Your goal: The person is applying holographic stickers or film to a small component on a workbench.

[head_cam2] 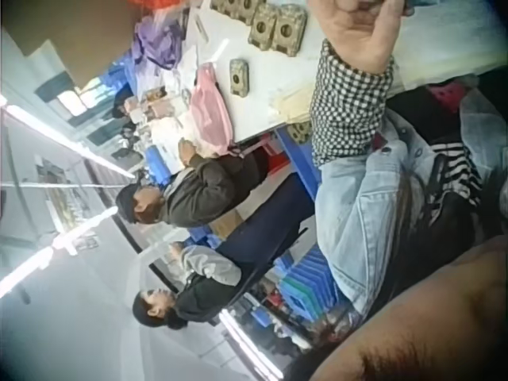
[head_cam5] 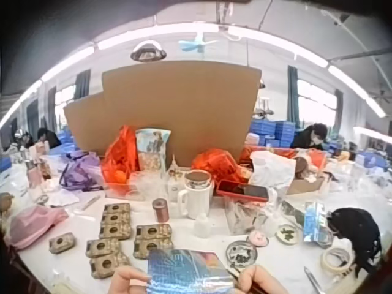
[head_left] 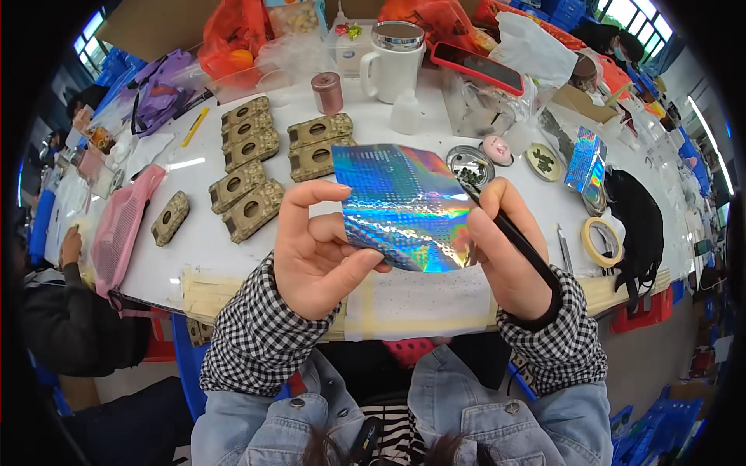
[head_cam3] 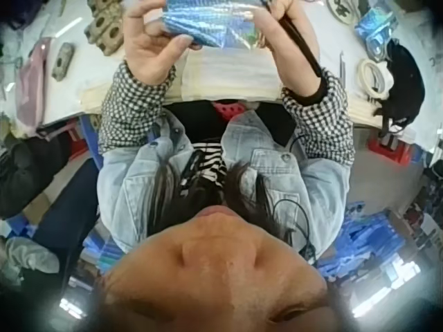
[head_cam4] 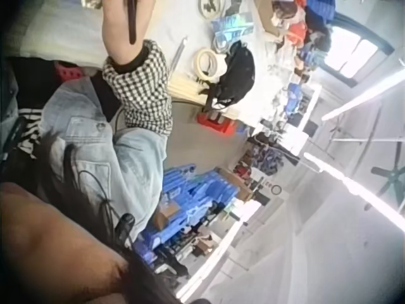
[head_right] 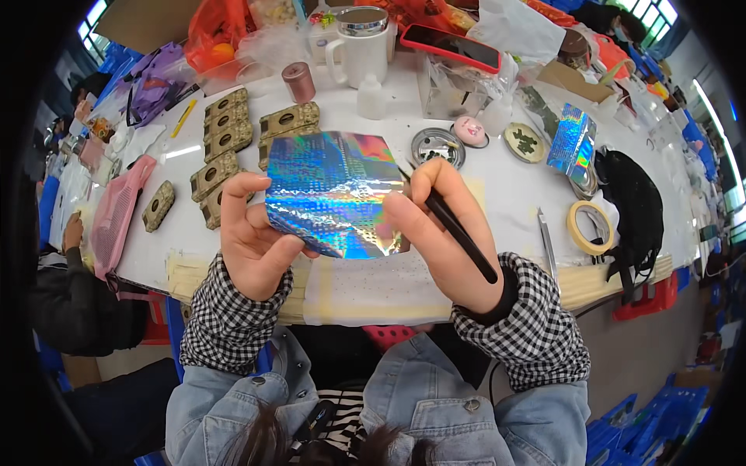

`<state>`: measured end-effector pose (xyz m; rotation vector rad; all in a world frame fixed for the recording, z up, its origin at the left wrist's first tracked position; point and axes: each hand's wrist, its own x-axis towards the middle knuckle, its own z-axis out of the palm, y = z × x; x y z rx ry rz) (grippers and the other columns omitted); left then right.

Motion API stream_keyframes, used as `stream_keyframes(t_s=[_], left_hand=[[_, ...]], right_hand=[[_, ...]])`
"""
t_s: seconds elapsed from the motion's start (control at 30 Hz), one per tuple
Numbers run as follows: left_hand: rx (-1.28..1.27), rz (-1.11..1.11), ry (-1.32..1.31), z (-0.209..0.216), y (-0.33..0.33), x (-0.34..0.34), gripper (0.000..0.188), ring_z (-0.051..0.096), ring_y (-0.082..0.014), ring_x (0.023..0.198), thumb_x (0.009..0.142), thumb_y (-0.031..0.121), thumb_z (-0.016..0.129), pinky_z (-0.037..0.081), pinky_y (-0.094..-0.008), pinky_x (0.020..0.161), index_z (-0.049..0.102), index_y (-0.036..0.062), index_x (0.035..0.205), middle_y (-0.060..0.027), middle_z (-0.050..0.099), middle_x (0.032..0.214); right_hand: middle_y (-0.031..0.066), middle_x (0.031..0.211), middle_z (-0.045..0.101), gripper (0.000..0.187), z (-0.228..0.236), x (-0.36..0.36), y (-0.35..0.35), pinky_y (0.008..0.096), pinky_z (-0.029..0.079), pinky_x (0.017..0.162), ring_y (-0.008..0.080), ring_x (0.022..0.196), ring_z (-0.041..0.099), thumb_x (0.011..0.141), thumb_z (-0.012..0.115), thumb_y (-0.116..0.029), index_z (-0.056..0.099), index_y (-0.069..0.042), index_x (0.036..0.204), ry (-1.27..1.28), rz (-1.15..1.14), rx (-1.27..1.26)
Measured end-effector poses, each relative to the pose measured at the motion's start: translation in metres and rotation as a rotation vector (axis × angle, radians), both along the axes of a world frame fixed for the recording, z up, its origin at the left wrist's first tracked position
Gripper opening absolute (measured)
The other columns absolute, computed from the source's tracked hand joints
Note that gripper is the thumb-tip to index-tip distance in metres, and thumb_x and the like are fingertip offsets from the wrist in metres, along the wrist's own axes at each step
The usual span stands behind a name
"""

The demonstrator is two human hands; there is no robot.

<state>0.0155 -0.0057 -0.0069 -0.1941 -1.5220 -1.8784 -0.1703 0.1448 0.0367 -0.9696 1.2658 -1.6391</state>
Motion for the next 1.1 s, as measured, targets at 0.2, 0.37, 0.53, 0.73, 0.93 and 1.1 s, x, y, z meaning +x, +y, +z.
stream_keyframes(t_s=[0.2,0.37,0.53,0.73,0.93,1.1], left_hand=[[0.077,0.041,-0.180,0.014,0.010,-0.002,0.086,0.067,-0.0205,0.102,0.088,-0.010,0.058,0.058,-0.0301,0.083,0.003,0.0048,0.153,-0.0174,0.067,0.114],[0.135,-0.039,-0.201,0.013,0.004,-0.004,0.093,0.066,-0.0208,0.104,0.090,-0.010,0.058,0.055,-0.0335,0.092,-0.005,0.0107,0.155,-0.0164,0.068,0.112],[0.289,-0.088,-0.239,0.009,0.005,-0.008,0.077,0.064,-0.0205,0.111,0.096,0.003,0.055,0.053,-0.0370,0.096,0.006,0.0051,0.155,-0.0160,0.062,0.125],[0.587,-0.239,-0.411,0.034,0.003,-0.025,0.044,0.065,-0.0164,0.109,0.102,0.019,0.049,0.052,-0.0320,0.095,0.043,-0.0005,0.140,-0.0111,0.064,0.124],[0.522,-0.214,-0.393,0.022,-0.003,-0.034,0.028,0.065,-0.0156,0.106,0.099,0.009,0.056,0.052,-0.0312,0.094,0.058,-0.0024,0.124,-0.0114,0.067,0.119],[0.479,-0.116,-0.447,0.015,-0.003,-0.031,0.029,0.065,-0.0150,0.106,0.099,0.009,0.055,0.052,-0.0315,0.094,0.058,-0.0041,0.125,-0.0116,0.067,0.119]], right_hand=[[0.0028,0.091,0.059,0.029,0.001,-0.001,-0.019,0.0211,0.048,0.059,0.0064,0.075,0.059,0.093,0.064,0.000,0.037,-0.012,0.094,-0.088,-0.101,-0.180],[0.0050,0.095,0.061,0.030,-0.001,-0.007,-0.018,0.0204,0.048,0.058,0.0070,0.075,0.060,0.093,0.063,0.002,0.037,-0.013,0.095,-0.053,-0.111,-0.191],[0.0102,0.105,0.063,0.030,-0.001,-0.011,-0.021,0.0218,0.052,0.073,0.0109,0.090,0.064,0.092,0.061,0.006,0.036,-0.011,0.095,-0.060,-0.083,-0.272],[0.0015,0.089,0.058,0.030,-0.001,-0.028,-0.017,0.0177,0.045,0.064,0.0026,0.075,0.054,0.091,0.061,0.007,0.037,-0.010,0.093,0.085,-0.069,-0.193],[0.0021,0.088,0.055,0.029,-0.004,-0.025,-0.021,0.0190,0.044,0.069,0.0036,0.075,0.051,0.092,0.061,0.007,0.037,-0.009,0.092,0.182,-0.107,-0.190],[0.0119,0.097,0.060,0.024,-0.008,-0.031,-0.014,0.0238,0.047,0.078,0.0105,0.085,0.059,0.093,0.056,0.009,0.036,-0.005,0.094,0.439,-0.111,-0.158]])
